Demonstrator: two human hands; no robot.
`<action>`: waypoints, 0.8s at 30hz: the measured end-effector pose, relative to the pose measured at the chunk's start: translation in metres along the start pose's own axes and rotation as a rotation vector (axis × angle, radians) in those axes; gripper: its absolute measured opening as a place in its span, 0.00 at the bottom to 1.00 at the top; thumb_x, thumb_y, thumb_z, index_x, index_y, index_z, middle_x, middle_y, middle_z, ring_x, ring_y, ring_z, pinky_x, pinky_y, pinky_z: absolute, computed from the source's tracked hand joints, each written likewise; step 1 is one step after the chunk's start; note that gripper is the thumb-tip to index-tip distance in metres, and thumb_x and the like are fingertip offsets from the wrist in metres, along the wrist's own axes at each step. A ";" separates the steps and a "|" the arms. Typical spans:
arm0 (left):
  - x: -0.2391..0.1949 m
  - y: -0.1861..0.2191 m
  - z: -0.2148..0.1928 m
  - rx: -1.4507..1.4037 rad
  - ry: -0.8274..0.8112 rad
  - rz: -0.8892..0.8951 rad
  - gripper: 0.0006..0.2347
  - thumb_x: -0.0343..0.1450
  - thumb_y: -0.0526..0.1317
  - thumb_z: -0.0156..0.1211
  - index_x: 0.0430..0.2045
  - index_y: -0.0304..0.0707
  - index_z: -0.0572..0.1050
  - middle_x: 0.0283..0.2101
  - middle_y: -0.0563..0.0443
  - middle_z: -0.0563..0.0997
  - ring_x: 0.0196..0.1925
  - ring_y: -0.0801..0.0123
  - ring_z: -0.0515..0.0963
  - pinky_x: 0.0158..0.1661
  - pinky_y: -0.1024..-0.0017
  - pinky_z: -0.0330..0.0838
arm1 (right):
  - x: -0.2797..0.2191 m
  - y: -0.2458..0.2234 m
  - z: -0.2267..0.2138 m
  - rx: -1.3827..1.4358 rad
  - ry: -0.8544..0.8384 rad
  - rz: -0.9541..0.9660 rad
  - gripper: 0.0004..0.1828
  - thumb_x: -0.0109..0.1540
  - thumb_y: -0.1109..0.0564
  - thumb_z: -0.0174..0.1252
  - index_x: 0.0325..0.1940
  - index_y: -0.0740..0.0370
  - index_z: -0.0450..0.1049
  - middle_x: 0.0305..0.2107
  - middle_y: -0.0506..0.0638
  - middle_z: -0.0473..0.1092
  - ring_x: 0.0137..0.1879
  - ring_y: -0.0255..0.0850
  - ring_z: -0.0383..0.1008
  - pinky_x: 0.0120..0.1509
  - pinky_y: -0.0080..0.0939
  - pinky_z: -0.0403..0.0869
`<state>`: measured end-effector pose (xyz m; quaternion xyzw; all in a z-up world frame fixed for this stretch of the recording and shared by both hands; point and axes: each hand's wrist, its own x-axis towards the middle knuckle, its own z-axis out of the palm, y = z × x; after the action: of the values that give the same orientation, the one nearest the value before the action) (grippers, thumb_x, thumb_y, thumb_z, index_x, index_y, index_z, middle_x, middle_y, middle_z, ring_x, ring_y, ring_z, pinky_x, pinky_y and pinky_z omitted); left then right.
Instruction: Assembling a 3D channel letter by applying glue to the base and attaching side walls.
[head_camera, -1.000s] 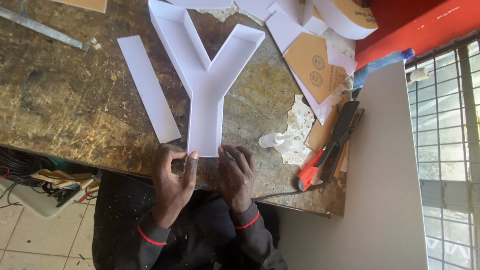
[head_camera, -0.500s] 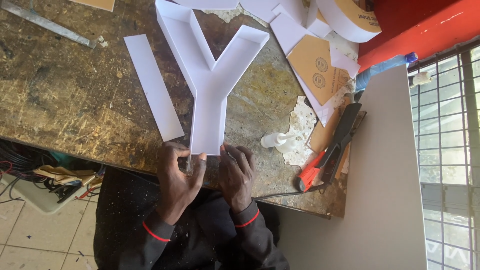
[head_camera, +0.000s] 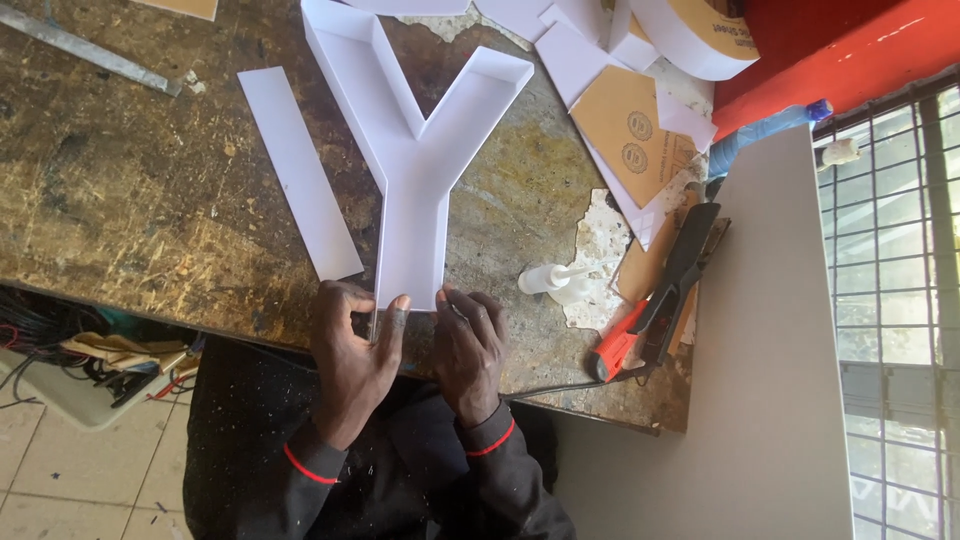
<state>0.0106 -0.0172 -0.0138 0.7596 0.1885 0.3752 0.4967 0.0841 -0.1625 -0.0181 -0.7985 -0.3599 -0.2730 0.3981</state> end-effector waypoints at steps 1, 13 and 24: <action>0.000 0.001 -0.002 0.006 -0.007 -0.011 0.14 0.80 0.44 0.72 0.36 0.39 0.70 0.37 0.49 0.73 0.40 0.58 0.77 0.44 0.60 0.70 | -0.002 0.001 0.000 0.002 -0.008 0.011 0.15 0.66 0.67 0.73 0.56 0.62 0.89 0.48 0.57 0.85 0.52 0.61 0.83 0.55 0.60 0.84; 0.005 0.017 -0.003 -0.043 -0.062 -0.046 0.13 0.83 0.42 0.67 0.38 0.41 0.66 0.41 0.53 0.69 0.45 0.59 0.73 0.47 0.58 0.67 | -0.006 0.002 0.001 -0.009 -0.005 0.016 0.16 0.67 0.66 0.73 0.59 0.60 0.88 0.50 0.56 0.84 0.55 0.61 0.83 0.57 0.61 0.83; 0.009 0.028 -0.004 -0.095 -0.041 -0.063 0.13 0.84 0.41 0.65 0.38 0.44 0.64 0.38 0.56 0.64 0.34 0.70 0.63 0.37 0.68 0.62 | -0.005 0.000 0.000 0.018 -0.012 0.053 0.17 0.66 0.67 0.74 0.60 0.60 0.88 0.51 0.56 0.84 0.57 0.62 0.83 0.58 0.61 0.84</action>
<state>0.0113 -0.0209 0.0160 0.7363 0.1840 0.3523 0.5476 0.0810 -0.1644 -0.0210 -0.8058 -0.3435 -0.2543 0.4100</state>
